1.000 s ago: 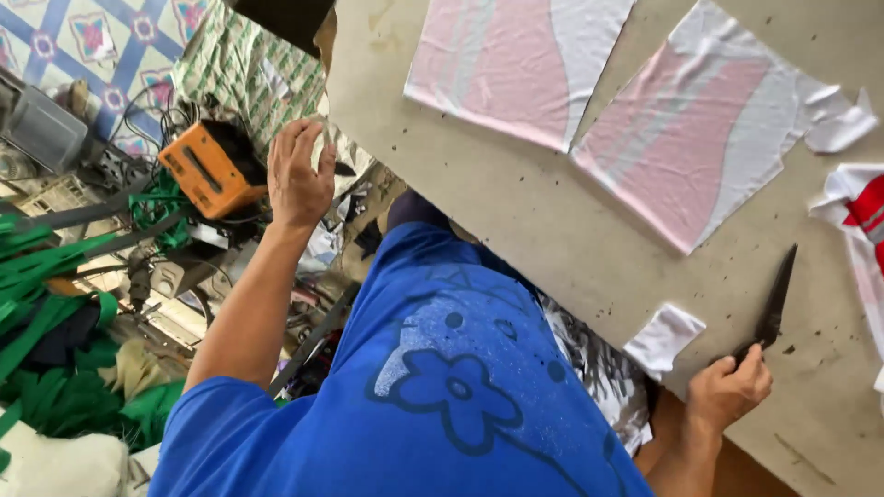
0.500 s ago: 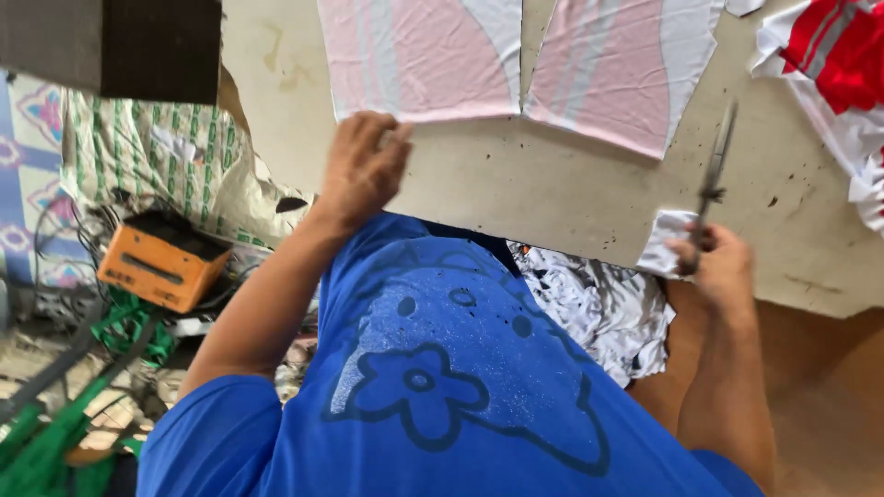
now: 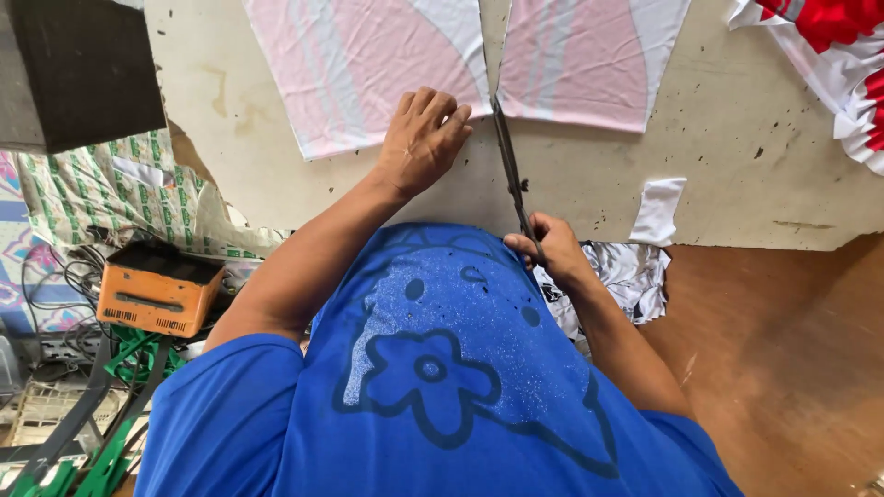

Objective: Cutting out garment patterns from printed fabric using scissors on a cutting table

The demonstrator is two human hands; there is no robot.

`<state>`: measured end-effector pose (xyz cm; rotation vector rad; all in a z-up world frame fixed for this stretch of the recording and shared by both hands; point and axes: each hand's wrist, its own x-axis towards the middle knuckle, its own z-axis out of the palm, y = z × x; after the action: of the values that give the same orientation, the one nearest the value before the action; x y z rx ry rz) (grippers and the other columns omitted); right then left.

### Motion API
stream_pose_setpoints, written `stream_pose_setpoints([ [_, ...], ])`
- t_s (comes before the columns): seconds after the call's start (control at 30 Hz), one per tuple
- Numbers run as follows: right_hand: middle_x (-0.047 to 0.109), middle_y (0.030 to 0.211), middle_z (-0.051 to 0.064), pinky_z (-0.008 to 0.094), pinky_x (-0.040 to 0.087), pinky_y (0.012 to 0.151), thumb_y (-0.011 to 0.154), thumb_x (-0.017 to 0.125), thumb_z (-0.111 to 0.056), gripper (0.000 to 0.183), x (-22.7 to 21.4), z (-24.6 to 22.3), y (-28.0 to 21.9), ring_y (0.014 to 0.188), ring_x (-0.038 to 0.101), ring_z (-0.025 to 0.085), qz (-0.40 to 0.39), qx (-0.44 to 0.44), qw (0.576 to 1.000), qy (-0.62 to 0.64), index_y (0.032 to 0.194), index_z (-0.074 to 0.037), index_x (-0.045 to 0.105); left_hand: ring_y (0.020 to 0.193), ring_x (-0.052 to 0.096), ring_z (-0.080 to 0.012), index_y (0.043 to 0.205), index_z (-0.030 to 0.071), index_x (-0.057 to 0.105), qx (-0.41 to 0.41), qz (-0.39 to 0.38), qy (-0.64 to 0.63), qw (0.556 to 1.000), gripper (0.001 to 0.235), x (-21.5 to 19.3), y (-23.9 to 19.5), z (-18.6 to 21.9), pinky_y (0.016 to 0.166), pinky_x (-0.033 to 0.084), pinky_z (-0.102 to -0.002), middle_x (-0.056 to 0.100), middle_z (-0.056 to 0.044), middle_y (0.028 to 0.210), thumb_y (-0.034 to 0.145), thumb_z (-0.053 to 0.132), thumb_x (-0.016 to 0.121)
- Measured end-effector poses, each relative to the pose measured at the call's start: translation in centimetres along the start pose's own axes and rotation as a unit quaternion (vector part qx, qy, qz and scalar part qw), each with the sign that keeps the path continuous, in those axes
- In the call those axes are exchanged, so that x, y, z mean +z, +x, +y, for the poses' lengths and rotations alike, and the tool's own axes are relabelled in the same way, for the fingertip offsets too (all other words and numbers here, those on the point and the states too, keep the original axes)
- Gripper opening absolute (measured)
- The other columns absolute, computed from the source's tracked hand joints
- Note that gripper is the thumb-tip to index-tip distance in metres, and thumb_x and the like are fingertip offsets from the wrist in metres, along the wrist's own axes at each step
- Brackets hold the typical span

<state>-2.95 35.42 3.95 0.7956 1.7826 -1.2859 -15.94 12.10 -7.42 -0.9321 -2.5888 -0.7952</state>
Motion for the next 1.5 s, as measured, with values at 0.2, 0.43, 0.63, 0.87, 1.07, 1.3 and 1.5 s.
stream_pose_setpoints([
  [0.2,0.056,0.067,-0.001,0.026,0.045,0.055,0.072,0.083,-0.049,0.045,-0.2,-1.1,1.0,0.062,0.054,0.010,-0.044,0.001,0.999,-0.022,0.077,-0.016,0.053,0.084,0.052,-0.0272,0.106,0.011,0.061,0.000,0.009,-0.037,0.999,0.022,0.3,0.9,0.1,0.072,0.045,-0.040,0.057,-0.008,0.097,0.094,0.014,0.078],
  [0.43,0.057,0.065,0.002,0.025,0.046,0.049,0.072,0.086,-0.041,0.044,-2.4,1.9,-2.4,0.054,0.056,0.012,-0.087,0.019,0.996,0.022,0.077,-0.012,0.054,0.086,0.055,-0.0267,0.099,0.008,0.065,0.008,0.038,-0.023,0.999,0.015,-0.8,0.2,-0.1,0.074,0.045,-0.041,0.058,-0.008,0.099,0.099,0.021,0.073],
  [0.63,0.048,0.070,-0.003,0.027,0.048,0.054,0.064,0.082,-0.060,0.058,1.0,-2.0,1.2,0.064,0.051,0.011,-0.015,0.011,0.998,-0.053,0.075,-0.018,0.045,0.083,0.053,-0.0252,0.098,0.011,0.061,0.009,0.056,-0.006,0.998,0.015,-1.0,0.7,0.6,0.072,0.043,-0.039,0.057,-0.005,0.096,0.094,0.015,0.074],
  [0.87,0.044,0.067,-0.004,0.028,0.035,0.058,0.074,0.085,-0.052,0.054,2.1,-3.1,1.4,0.064,0.042,0.010,0.043,-0.001,0.994,-0.101,0.073,-0.019,0.041,0.081,0.054,-0.0245,0.101,0.011,0.062,0.010,0.068,-0.005,0.998,0.008,-0.5,1.0,0.9,0.070,0.043,-0.038,0.057,-0.005,0.095,0.099,0.011,0.069],
  [1.07,0.042,0.069,-0.005,0.028,0.034,0.061,0.077,0.086,-0.050,0.055,2.2,-2.2,2.2,0.067,0.039,0.009,0.052,-0.011,0.990,-0.133,0.073,-0.020,0.039,0.076,0.050,-0.0233,0.097,0.011,0.061,0.013,0.067,-0.017,0.998,0.012,-0.5,1.3,0.9,0.066,0.040,-0.036,0.054,-0.004,0.091,0.095,0.003,0.070],
  [1.3,0.038,0.069,-0.005,0.028,0.032,0.061,0.078,0.085,-0.051,0.058,1.9,-1.7,2.5,0.067,0.036,0.010,0.053,-0.012,0.988,-0.145,0.072,-0.020,0.037,0.076,0.048,-0.0230,0.096,0.011,0.060,0.016,0.055,-0.002,0.998,0.012,-0.1,1.3,0.8,0.065,0.041,-0.035,0.055,-0.004,0.091,0.094,0.003,0.069],
  [1.5,0.037,0.068,-0.006,0.027,0.032,0.060,0.080,0.086,-0.049,0.058,1.8,-1.2,2.8,0.066,0.035,0.009,0.046,-0.023,0.990,-0.131,0.071,-0.020,0.036,0.078,0.049,-0.0234,0.100,0.010,0.061,0.024,0.056,0.007,0.998,0.020,-0.2,1.2,0.6,0.066,0.042,-0.035,0.056,-0.004,0.090,0.086,-0.005,0.066],
])
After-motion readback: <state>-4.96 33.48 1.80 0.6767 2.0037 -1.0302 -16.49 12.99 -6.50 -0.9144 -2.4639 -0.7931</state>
